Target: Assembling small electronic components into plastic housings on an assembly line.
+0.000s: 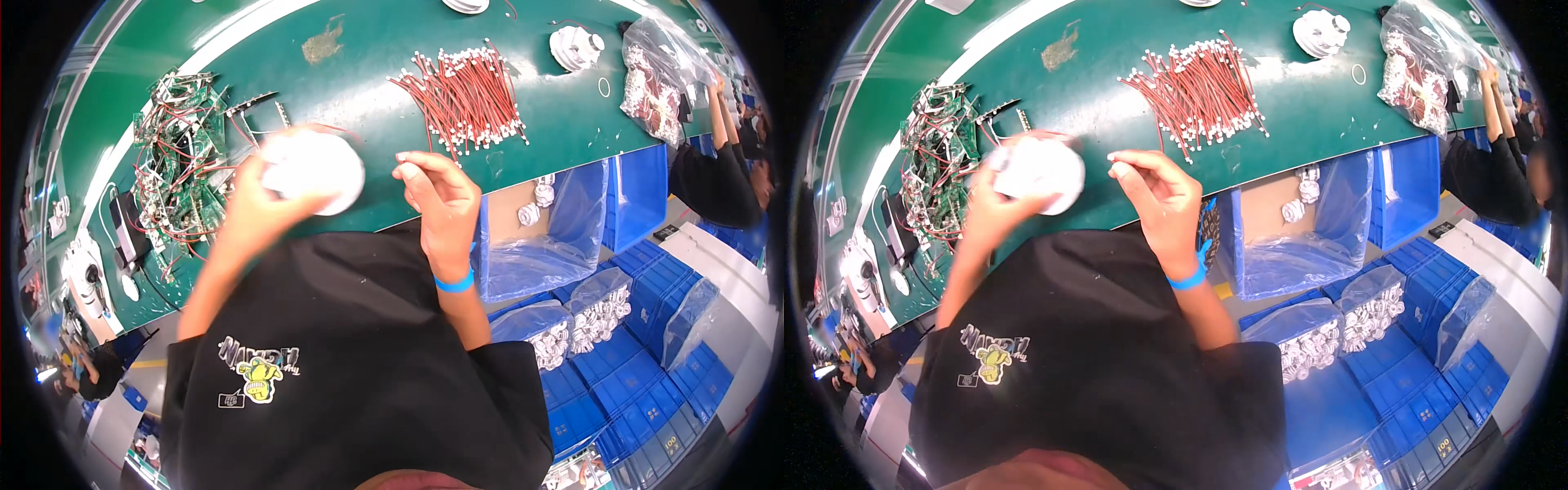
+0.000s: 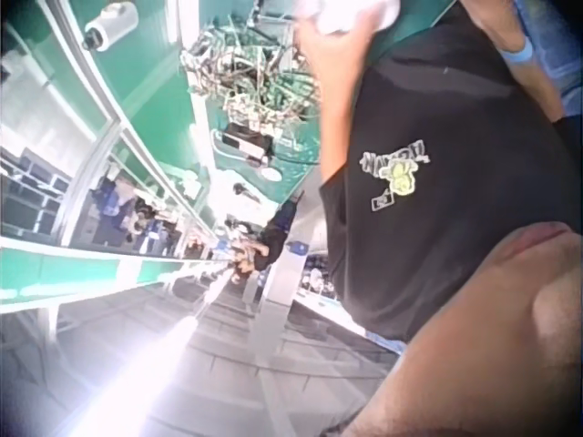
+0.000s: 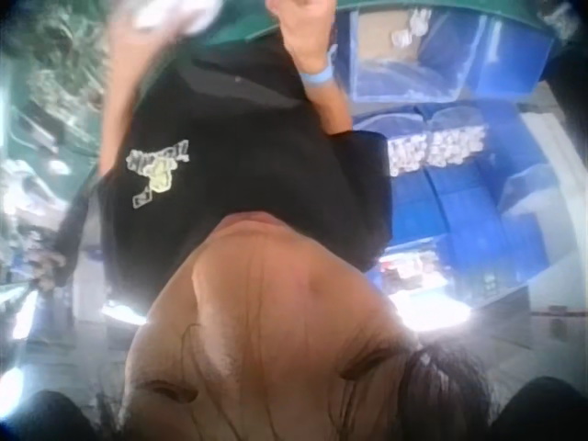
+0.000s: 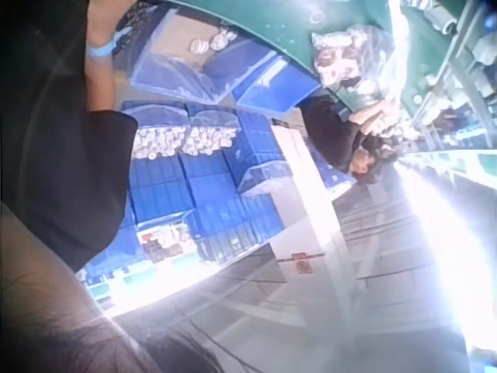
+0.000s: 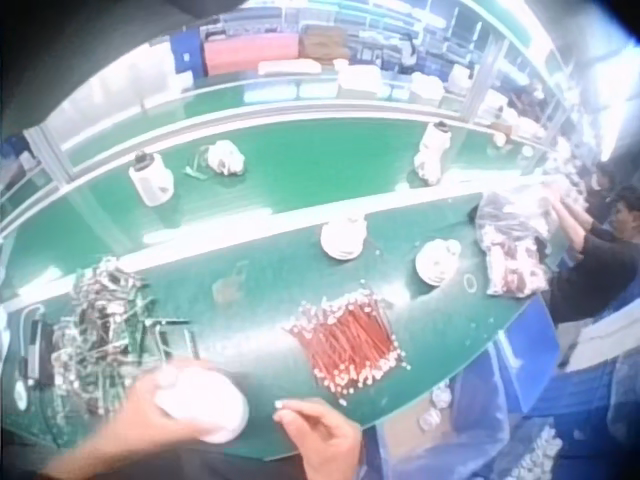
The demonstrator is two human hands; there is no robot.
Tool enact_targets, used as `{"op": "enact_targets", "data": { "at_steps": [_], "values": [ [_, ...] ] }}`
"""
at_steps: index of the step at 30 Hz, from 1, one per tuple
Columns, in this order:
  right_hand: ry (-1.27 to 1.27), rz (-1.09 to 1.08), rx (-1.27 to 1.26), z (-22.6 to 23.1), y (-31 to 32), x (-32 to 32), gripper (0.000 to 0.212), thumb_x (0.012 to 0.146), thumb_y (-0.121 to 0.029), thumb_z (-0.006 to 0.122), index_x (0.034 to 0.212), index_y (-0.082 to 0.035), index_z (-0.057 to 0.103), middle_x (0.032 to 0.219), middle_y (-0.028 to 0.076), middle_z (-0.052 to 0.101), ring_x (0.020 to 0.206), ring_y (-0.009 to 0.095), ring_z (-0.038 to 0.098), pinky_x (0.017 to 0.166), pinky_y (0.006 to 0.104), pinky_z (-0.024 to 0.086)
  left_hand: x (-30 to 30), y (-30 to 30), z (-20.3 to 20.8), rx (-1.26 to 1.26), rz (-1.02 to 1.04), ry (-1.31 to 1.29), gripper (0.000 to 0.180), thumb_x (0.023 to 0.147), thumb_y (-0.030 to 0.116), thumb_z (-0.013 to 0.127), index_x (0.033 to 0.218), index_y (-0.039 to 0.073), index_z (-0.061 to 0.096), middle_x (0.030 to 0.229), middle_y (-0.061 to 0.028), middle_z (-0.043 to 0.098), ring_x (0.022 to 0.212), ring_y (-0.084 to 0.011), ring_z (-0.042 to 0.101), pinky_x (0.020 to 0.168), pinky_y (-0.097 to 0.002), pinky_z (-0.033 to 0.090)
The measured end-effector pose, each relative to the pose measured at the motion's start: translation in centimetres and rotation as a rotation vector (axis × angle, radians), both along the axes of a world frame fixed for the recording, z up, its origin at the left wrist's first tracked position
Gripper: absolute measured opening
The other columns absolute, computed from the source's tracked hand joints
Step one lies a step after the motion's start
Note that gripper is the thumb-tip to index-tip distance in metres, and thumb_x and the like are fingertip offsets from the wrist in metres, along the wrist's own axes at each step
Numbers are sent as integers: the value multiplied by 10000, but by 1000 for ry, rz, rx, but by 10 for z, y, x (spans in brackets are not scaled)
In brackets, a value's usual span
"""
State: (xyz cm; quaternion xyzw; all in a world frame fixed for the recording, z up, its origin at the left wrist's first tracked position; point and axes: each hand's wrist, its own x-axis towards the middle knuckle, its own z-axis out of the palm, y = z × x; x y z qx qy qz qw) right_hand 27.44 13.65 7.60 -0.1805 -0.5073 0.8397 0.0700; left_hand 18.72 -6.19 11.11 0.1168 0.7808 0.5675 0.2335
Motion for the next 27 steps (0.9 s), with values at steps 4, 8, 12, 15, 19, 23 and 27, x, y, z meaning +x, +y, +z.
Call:
{"op": "enact_targets", "data": {
  "at_steps": [4, 8, 12, 15, 19, 23, 27],
  "values": [
    [101, -65, 126, 10, 8, 10, 149, 872, 57, 652, 1021, 63, 658, 918, 61, 669, 831, 76, 599, 732, 201, 487, 28, 53, -34, -23, 157, 117, 628, 740, 145, 800, 1275, 3, 503, 1140, -125, 623, 1067, -191, 607, 928, -330, 470],
    [-26, -67, 116, 9, 9, 10, 139, 887, 35, 646, 1020, 72, 659, 919, 61, 675, 813, 69, 604, 719, 190, 487, 22, 60, -46, -192, 122, 392, 749, 722, 182, 837, 1327, -10, 440, 1300, -181, 525, 1195, -271, 537, 987, -369, 440],
    [-70, -56, 67, -3, 3, 5, 137, 894, 10, 648, 1016, 68, 671, 879, 47, 682, 783, 52, 604, 692, 192, 496, 23, 57, -45, -35, -10, 298, 977, 693, 96, 840, 1468, 26, 249, 1375, -198, 438, 1246, -311, 487, 1038, -404, 412],
    [-111, -62, 24, -9, 0, 4, 129, 890, -1, 650, 996, 65, 680, 840, 30, 677, 746, 37, 589, 656, 191, 486, 21, 54, -42, -101, -32, 265, 1030, 698, 47, 816, 1498, 41, 168, 1388, -201, 418, 1255, -319, 478, 1054, -411, 401],
    [-113, -41, 78, -14, 1, 3, 115, 878, -24, 663, 957, 55, 691, 783, -7, 647, 698, 13, 532, 587, 180, 425, 20, 53, -45, -154, -29, 285, 907, 714, 40, 795, 1462, 22, 282, 1363, -189, 440, 1264, -302, 475, 1058, -396, 396],
    [-104, -29, 60, -18, 0, 1, 97, 868, -23, 669, 931, 48, 687, 773, -1, 649, 681, 29, 536, 572, 204, 426, 18, 51, -46, -183, -59, 286, 843, 718, 46, 794, 1432, 13, 347, 1377, -185, 433, 1275, -296, 468, 1057, -390, 396],
    [-14, -74, 600, -16, -1, 0, 140, 791, 4, 733, 928, -3, 704, 816, 35, 661, 700, 89, 588, 591, 239, 464, 14, 45, -47, -172, -70, 233, 828, 704, 52, 804, 1414, 11, 379, 1365, -182, 462, 1261, -274, 485, 1046, -383, 404]
  ]
}}
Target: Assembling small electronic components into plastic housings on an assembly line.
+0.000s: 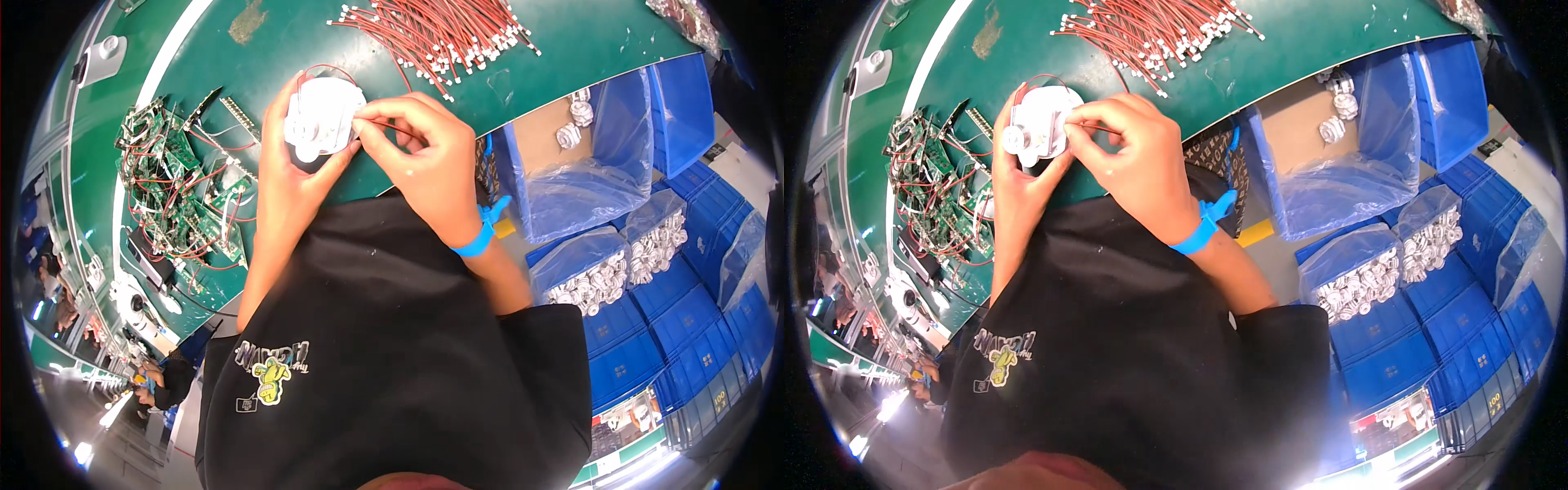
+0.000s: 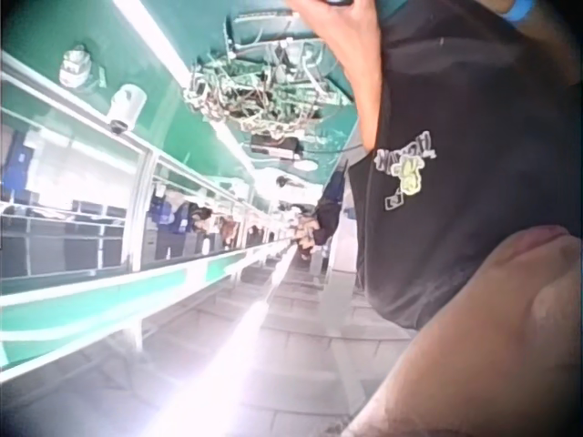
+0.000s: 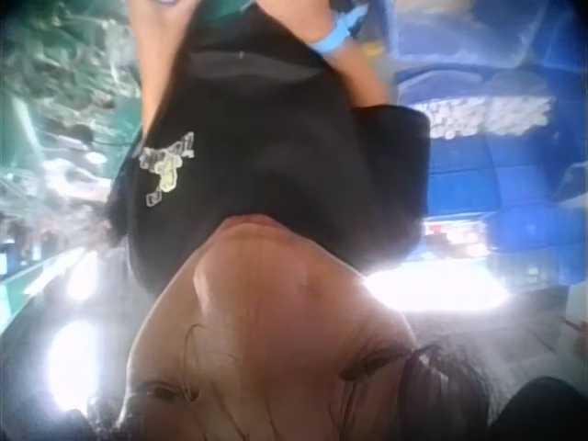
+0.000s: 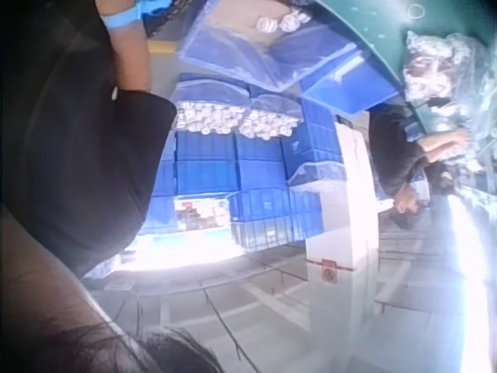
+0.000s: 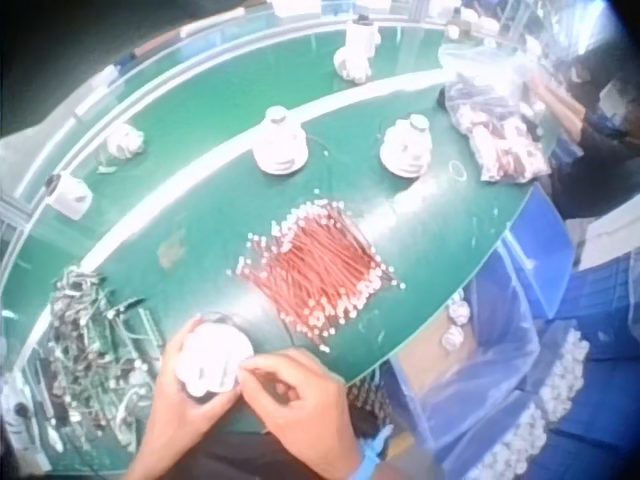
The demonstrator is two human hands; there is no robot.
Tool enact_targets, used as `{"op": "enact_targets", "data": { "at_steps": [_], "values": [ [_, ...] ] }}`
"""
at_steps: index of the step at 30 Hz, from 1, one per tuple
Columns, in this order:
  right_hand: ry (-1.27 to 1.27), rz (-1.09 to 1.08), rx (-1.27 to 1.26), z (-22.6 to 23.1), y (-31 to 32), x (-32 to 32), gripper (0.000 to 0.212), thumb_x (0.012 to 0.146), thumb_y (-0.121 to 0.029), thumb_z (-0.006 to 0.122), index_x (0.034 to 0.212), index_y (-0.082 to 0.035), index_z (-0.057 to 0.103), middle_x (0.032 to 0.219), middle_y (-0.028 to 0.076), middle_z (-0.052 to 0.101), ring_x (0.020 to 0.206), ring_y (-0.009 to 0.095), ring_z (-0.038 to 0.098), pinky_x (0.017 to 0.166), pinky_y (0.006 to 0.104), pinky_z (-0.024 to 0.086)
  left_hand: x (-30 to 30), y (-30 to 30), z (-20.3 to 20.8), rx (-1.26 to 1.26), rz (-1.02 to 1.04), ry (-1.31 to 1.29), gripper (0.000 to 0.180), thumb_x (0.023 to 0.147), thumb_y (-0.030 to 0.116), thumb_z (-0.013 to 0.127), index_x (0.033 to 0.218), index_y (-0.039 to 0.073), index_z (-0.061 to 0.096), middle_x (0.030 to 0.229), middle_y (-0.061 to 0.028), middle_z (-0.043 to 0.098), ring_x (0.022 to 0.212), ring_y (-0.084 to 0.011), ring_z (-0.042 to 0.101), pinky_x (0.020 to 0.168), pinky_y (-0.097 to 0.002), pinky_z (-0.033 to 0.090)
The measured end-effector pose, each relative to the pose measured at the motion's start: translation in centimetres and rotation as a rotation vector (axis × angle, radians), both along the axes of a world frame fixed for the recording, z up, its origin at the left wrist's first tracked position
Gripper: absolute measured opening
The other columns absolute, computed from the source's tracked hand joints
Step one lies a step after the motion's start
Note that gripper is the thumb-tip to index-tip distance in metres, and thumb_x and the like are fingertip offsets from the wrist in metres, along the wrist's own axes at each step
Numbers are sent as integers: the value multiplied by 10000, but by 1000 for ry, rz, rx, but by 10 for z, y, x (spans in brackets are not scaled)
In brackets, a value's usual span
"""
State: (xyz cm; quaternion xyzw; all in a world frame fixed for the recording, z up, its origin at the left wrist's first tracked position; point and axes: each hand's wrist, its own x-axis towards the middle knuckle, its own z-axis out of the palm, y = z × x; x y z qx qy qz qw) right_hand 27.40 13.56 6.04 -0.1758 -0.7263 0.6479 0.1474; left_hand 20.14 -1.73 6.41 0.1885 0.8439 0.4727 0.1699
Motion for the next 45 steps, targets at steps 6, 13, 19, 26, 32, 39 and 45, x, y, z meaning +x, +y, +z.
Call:
{"op": "enact_targets", "data": {
  "at_steps": [6, 13, 19, 26, 32, 39, 45],
  "values": [
    [471, 27, 749, -11, 6, -4, 245, 636, -7, 751, 873, -34, 693, 813, 46, 635, 655, 198, 580, 547, 290, 484, -7, -1, 30, 48, -12, -172, 772, 667, 80, 803, 1346, -5, 446, 1247, -132, 574, 1133, -191, 569, 967, -330, 454],
    [486, 17, 832, -10, 9, -1, 275, 614, -20, 745, 884, -31, 694, 809, 43, 626, 642, 187, 565, 528, 275, 476, -5, -1, 32, -53, -52, -240, 625, 688, 113, 769, 1246, -8, 515, 1111, -111, 616, 1027, -200, 608, 899, -331, 473],
    [481, 66, 910, -3, 8, -1, 266, 612, -28, 734, 873, -15, 682, 807, 50, 620, 641, 186, 559, 525, 277, 472, 1, -1, 29, -175, -105, 35, 621, 668, 142, 756, 1220, -22, 523, 1050, -168, 571, 1020, -332, 561, 935, -391, 427],
    [419, 218, 989, 14, 16, -5, 274, 610, -48, 703, 877, 7, 677, 827, 61, 615, 678, 193, 573, 546, 283, 480, 3, 0, 24, -119, -67, 40, 594, 677, 142, 738, 1201, -30, 517, 1079, -187, 569, 999, -364, 535, 942, -437, 412],
    [514, 341, 1027, 21, 21, -7, 308, 609, -45, 682, 903, 44, 669, 835, 95, 612, 706, 225, 591, 572, 300, 493, 4, 0, 27, -123, -150, 243, 635, 678, 145, 734, 1236, -31, 487, 1118, -209, 554, 1060, -388, 505, 992, -450, 383],
    [461, 362, 1038, 16, 17, -6, 217, 653, -38, 683, 860, 19, 657, 820, 74, 603, 714, 206, 583, 584, 307, 476, 15, -4, 7, -37, -97, 233, 739, 706, 159, 738, 1345, -29, 418, 1241, -195, 528, 1198, -392, 473, 1122, -517, 258],
    [193, 200, 820, 22, 13, 9, 225, 726, 21, 736, 937, -32, 681, 879, 93, 642, 806, 269, 614, 711, 369, 495, 18, -22, 18, -188, -87, 311, 968, 715, 219, 813, 1458, -38, 248, 1361, -234, 433, 1283, -412, 404, 1136, -499, 259]
  ]
}}
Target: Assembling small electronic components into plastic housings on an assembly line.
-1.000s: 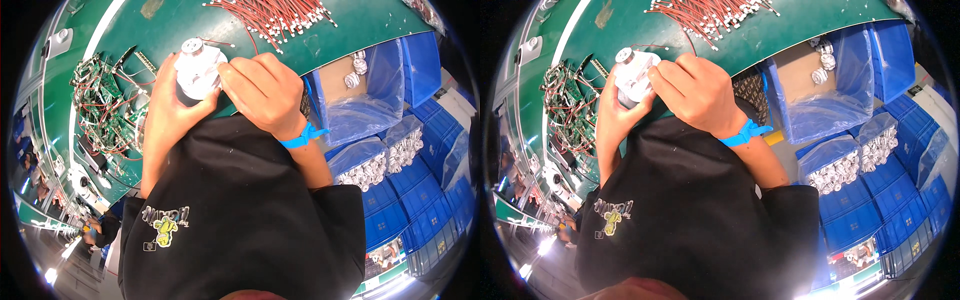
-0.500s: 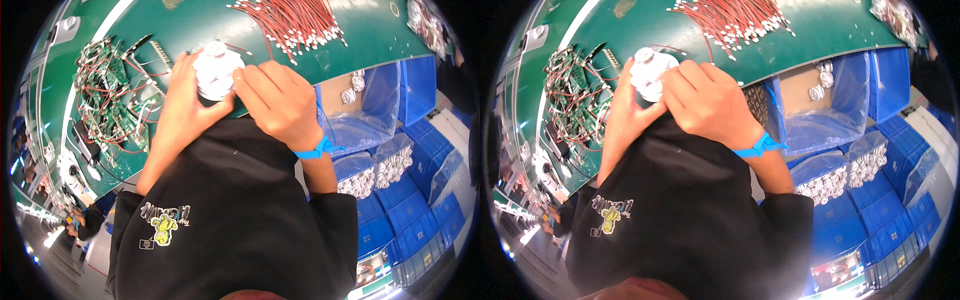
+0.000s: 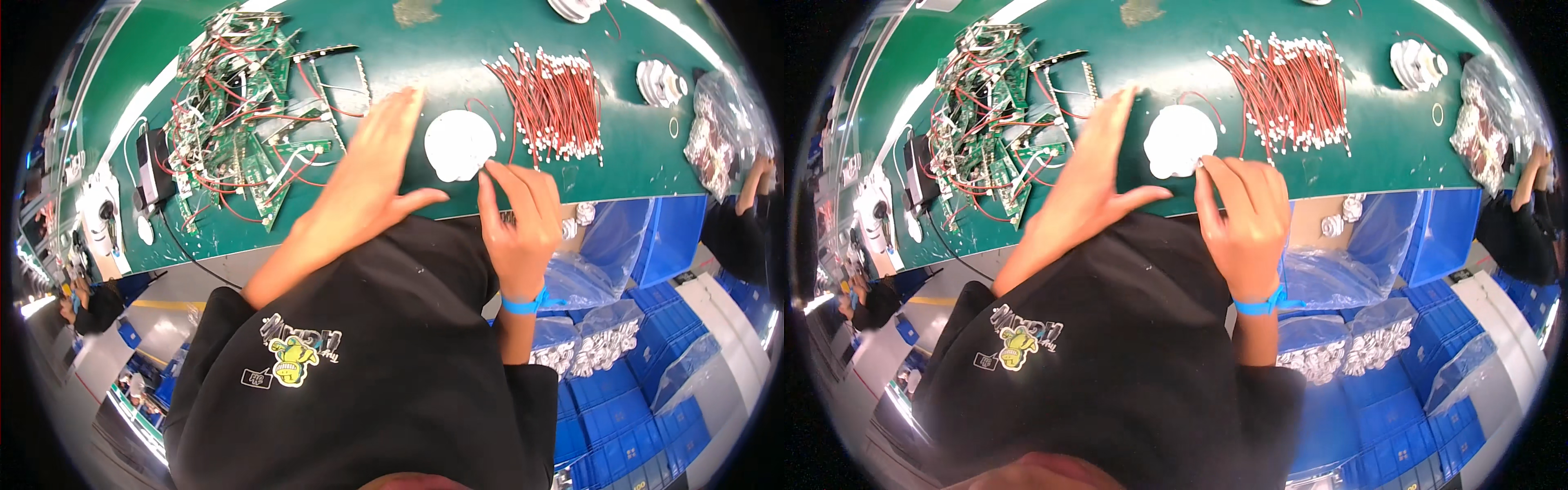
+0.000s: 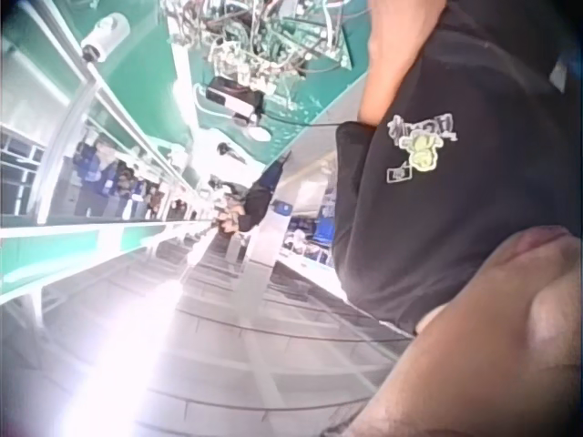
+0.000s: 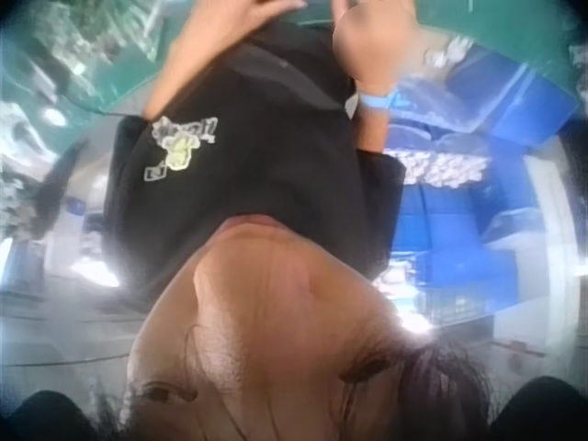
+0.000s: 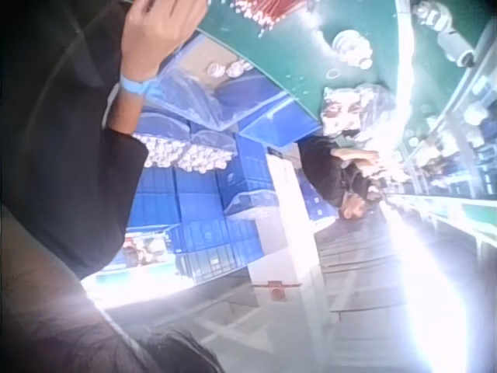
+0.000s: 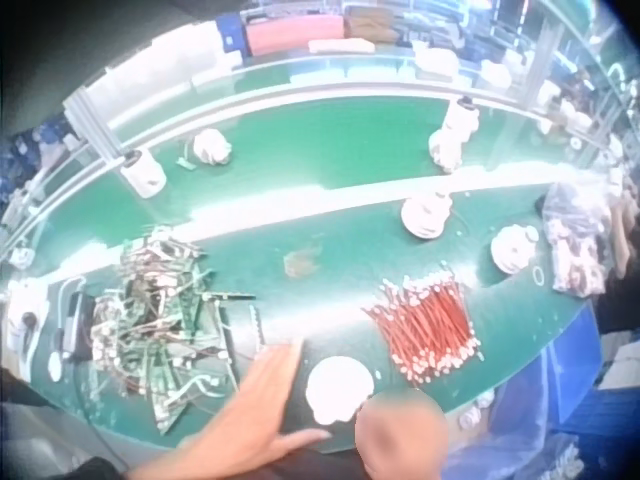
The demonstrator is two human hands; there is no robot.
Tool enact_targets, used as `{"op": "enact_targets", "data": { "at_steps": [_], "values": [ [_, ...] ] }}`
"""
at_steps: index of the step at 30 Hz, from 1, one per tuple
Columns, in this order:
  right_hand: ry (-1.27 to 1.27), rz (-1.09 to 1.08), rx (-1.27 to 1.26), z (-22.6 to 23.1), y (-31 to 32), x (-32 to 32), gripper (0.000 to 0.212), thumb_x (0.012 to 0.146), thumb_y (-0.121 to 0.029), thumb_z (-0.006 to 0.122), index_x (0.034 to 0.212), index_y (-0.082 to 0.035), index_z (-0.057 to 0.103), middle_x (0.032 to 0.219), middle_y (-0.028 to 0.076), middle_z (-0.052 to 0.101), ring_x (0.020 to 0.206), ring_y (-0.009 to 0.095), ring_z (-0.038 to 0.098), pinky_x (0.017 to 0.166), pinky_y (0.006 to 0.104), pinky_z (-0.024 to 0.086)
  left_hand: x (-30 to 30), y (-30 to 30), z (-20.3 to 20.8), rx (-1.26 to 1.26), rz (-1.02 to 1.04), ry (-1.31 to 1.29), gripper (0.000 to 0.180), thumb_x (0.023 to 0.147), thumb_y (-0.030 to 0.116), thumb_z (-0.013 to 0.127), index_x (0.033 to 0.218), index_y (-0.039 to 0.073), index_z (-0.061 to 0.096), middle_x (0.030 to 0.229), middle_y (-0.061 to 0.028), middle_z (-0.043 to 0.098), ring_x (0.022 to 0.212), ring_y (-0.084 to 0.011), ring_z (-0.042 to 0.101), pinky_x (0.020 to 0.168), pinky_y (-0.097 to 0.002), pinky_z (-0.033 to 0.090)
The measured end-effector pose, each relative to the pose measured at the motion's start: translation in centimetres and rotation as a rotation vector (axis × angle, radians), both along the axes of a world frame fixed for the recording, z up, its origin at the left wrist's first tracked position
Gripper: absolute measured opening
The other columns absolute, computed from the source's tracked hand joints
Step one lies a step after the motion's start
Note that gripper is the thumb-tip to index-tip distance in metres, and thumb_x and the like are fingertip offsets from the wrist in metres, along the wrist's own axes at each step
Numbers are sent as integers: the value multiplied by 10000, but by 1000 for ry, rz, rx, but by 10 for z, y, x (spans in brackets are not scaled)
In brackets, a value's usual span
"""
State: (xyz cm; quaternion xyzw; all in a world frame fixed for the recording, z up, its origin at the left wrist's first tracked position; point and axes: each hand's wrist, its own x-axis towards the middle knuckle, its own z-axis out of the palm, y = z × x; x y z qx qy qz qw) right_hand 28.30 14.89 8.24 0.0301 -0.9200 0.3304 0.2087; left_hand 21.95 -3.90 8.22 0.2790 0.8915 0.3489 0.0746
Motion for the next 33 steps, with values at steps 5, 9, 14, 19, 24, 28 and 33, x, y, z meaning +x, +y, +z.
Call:
{"op": "enact_targets", "data": {
  "at_steps": [5, 9, 14, 19, 24, 28, 33],
  "values": [
    [-79, -191, -114, 26, 7, 7, 215, 809, 49, 674, 1020, 2, 679, 983, 117, 678, 884, 230, 640, 793, 329, 500, -52, -69, 16, -182, 160, 297, 354, 868, 121, 650, 1201, 20, 586, 1317, -158, 511, 1278, -355, 449, 1045, -443, 398],
    [-59, -166, -203, 38, 0, -4, 253, 836, 53, 645, 1084, 3, 657, 949, 99, 681, 801, 162, 634, 750, 297, 498, -107, -87, 15, -527, 36, 246, 292, 886, 129, 625, 1149, 7, 600, 1281, -138, 550, 1207, -326, 517, 991, -395, 436],
    [11, -132, -243, 32, -12, -12, 268, 798, 58, 664, 1061, 4, 656, 935, 112, 677, 865, 261, 635, 789, 348, 494, -123, -98, 11, -191, -83, 169, 146, 904, 117, 615, 997, 13, 572, 1239, -131, 598, 1218, -330, 530, 1009, -407, 410],
    [-75, -187, 73, 26, 2, -30, 309, 911, -105, 611, 1216, -48, 613, 849, 159, 651, 768, 313, 617, 683, 406, 475, -103, -85, 44, 83, 333, -26, 358, 904, 183, 664, 1239, 92, 581, 746, 2, 567, 663, -67, 499, 618, -225, 420],
    [-451, 25, 25, 18, 18, -52, 335, 962, -237, 549, 1257, -89, 611, 941, 178, 679, 753, 304, 650, 688, 366, 500, -113, -86, 35, 364, 421, -272, 295, 967, 306, 586, 1175, 121, 681, 702, 63, 493, 561, -28, 392, 557, -187, 418],
    [-551, 62, -417, 7, 22, -58, 255, 862, -112, 641, 1099, -21, 654, 825, 141, 691, 654, 215, 650, 616, 325, 506, -111, -97, 28, 303, 397, -275, 282, 948, 288, 622, 1143, 97, 693, 700, 56, 504, 613, -23, 467, 584, -192, 446],
    [-468, -82, -464, 2, 22, -54, 247, 851, -93, 661, 1076, 8, 651, 772, 104, 676, 633, 139, 601, 611, 298, 495, -102, -92, 36, 348, 303, -443, 346, 924, 212, 649, 1240, 74, 632, 820, 32, 577, 743, -41, 549, 694, -197, 465]
  ]
}}
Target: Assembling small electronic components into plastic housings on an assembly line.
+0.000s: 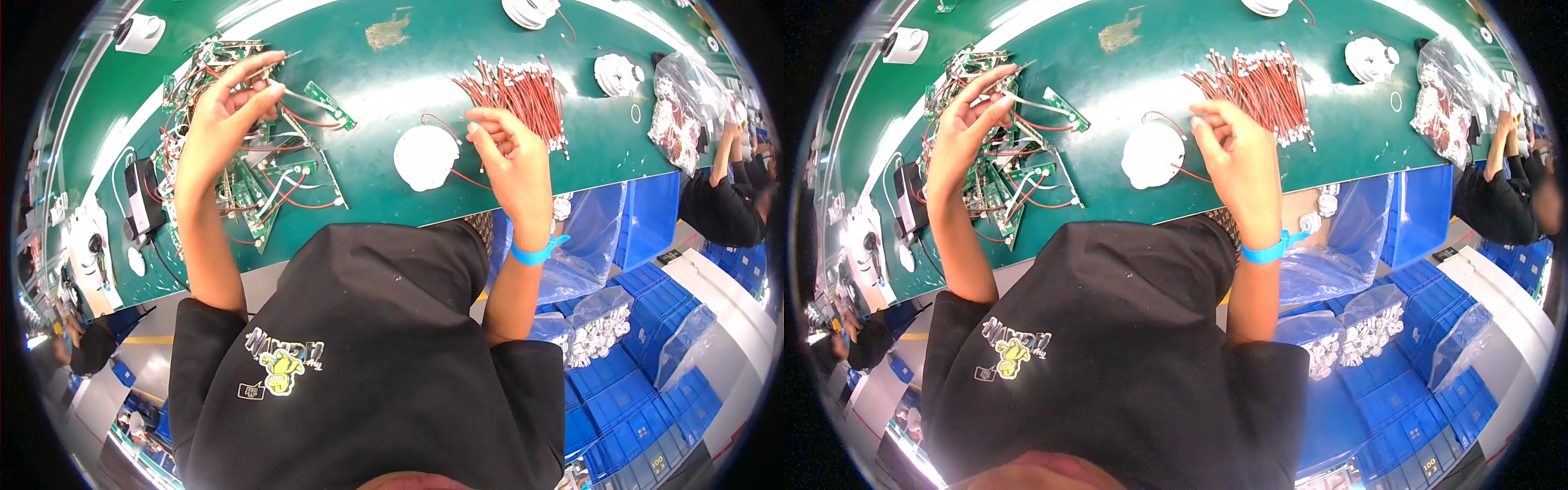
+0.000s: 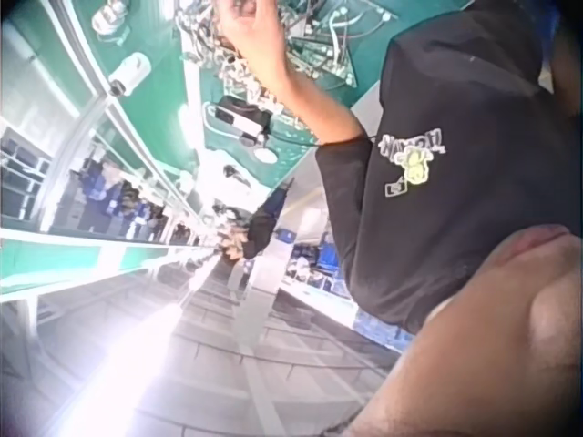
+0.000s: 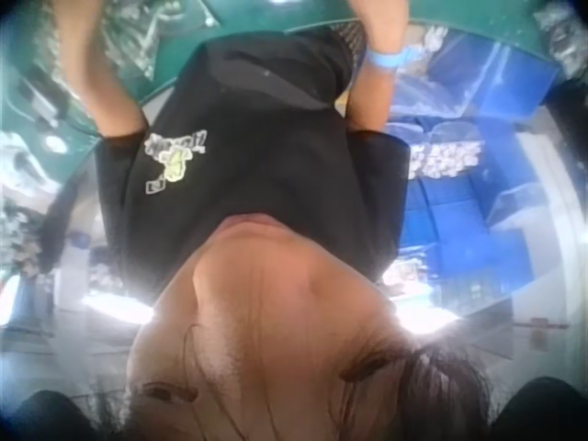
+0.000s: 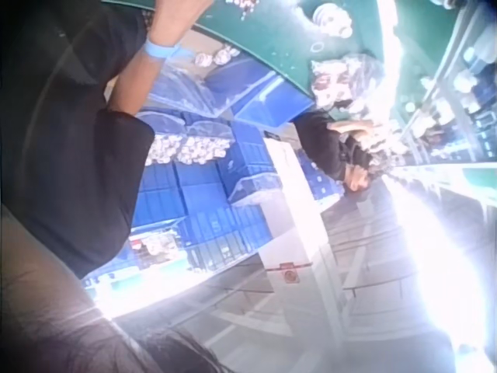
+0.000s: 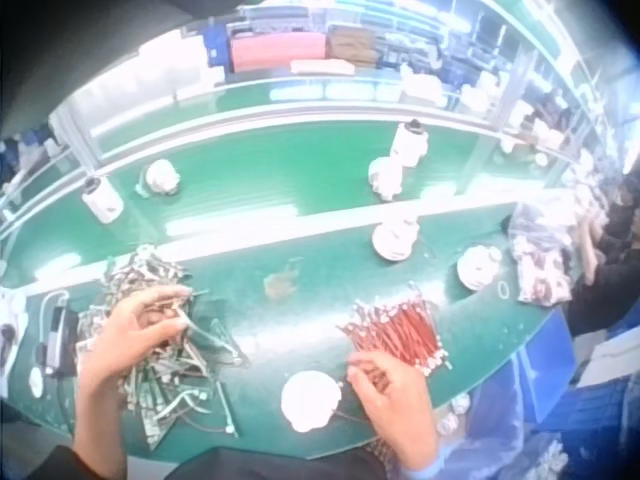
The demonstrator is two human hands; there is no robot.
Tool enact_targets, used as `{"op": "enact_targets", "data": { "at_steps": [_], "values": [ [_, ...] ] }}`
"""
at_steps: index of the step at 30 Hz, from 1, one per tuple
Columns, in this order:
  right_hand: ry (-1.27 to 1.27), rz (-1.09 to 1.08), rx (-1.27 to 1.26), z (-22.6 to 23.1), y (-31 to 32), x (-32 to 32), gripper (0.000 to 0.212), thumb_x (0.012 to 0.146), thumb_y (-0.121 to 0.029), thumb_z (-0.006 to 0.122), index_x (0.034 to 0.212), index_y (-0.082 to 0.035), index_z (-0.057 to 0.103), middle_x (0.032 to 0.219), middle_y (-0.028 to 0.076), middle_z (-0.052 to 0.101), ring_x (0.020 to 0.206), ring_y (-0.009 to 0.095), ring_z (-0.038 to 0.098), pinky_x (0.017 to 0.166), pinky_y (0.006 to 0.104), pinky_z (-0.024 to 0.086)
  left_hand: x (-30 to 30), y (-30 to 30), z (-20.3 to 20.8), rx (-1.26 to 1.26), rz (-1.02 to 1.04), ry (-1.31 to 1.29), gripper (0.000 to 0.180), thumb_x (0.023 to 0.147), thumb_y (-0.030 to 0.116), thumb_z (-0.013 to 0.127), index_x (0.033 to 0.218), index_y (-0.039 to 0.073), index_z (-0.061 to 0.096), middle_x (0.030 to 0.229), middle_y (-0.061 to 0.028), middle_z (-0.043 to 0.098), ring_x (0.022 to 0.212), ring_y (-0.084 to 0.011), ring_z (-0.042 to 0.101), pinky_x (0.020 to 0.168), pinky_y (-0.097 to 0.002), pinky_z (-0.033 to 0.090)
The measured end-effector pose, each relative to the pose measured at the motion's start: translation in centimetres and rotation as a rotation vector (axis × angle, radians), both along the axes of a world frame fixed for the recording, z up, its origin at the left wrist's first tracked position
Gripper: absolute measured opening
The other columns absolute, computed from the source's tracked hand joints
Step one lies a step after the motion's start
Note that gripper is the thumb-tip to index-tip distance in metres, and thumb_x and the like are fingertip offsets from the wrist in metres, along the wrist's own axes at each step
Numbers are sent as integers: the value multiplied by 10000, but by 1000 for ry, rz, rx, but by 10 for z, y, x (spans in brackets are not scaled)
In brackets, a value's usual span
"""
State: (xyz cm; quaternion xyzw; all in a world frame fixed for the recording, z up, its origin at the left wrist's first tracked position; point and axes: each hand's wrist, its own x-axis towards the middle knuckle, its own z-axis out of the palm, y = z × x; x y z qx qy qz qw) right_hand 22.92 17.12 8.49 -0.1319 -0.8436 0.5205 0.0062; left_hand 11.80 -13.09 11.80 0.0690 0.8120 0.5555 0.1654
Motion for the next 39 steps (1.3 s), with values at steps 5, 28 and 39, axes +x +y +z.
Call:
{"op": "enact_targets", "data": {
  "at_steps": [5, 28, 39],
  "values": [
    [-66, 68, -107, 4, -2, 3, 258, 847, -121, 680, 1054, 29, 651, 725, 88, 660, 634, 129, 608, 600, 284, 493, -11, -12, 2, -62, -79, 6, 295, 951, 179, 605, 1223, 78, 658, 830, 26, 596, 711, -52, 532, 710, -210, 458],
    [146, 4, -986, 17, -1, 14, 271, 849, 12, 657, 1111, 75, 625, 967, 186, 695, 724, 181, 648, 598, 257, 505, 53, 46, -18, 967, -97, -274, 496, 975, 506, 474, 1041, 17, 530, 679, -37, 522, 783, -256, 662, 827, -534, 533],
    [264, 73, -390, 35, -20, 25, 194, 895, 21, 626, 1081, 67, 651, 967, 174, 718, 672, 148, 676, 503, 215, 481, 82, 69, -13, 770, -84, -576, 510, 960, 477, 527, 1117, -8, 514, 848, -104, 591, 723, -234, 679, 622, -363, 611]
  ]
}}
